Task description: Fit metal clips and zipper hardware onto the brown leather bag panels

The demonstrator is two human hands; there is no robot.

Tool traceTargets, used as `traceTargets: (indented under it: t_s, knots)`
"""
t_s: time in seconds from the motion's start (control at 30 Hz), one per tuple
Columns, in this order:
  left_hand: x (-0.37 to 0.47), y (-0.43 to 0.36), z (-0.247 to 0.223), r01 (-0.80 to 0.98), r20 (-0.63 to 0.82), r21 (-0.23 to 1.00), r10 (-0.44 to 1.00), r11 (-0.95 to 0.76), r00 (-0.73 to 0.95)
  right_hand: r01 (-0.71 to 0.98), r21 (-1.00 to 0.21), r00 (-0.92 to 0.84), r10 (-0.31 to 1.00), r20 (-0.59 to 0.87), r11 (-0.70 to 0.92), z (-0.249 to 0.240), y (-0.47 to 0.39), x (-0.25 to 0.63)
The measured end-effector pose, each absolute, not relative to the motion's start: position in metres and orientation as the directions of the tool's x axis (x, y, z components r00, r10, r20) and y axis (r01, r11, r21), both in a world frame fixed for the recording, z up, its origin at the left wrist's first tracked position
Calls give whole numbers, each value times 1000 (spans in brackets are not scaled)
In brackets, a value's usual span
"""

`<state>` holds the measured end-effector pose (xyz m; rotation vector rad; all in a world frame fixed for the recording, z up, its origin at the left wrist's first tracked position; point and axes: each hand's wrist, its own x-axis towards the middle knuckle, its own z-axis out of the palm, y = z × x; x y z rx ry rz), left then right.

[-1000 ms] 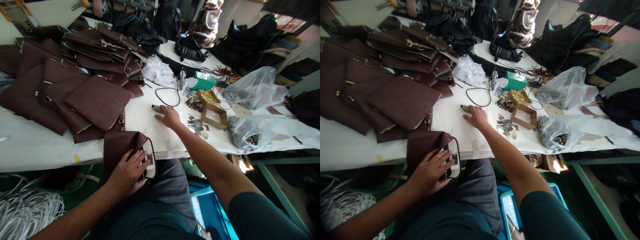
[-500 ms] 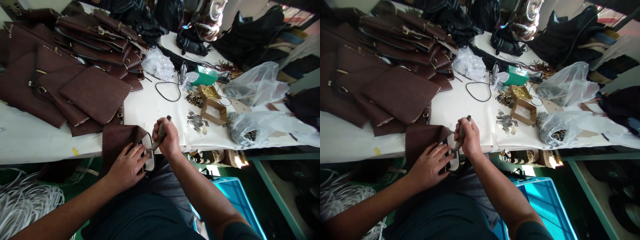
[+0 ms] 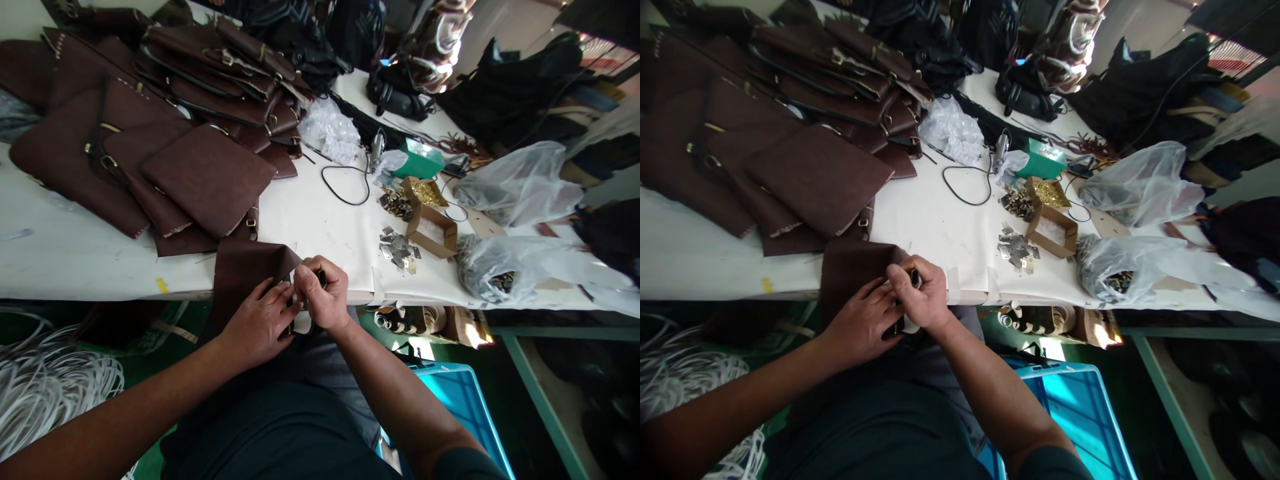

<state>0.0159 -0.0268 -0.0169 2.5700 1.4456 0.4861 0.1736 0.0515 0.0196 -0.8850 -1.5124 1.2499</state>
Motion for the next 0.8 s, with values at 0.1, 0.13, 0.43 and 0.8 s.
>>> traceTargets:
  t_s: [0.1, 0.13, 0.43, 0.8]
  knots:
    - [16, -27, -18, 787, 226, 318, 849, -528, 478, -42, -957, -289, 913, 287, 287, 17, 44, 175]
    - [16, -27, -18, 782, 235, 328, 848, -529, 475, -48, -951, -300, 903, 307, 307, 16, 42, 175]
    - [14, -29, -16, 780, 259, 314, 840, -540, 477, -247, -916, -190, 911, 366, 317, 48, 34, 184]
    - [19, -28, -14, 790, 244, 325, 853, -520, 461, -119, -904, -254, 867, 428, 412, 16, 33, 186]
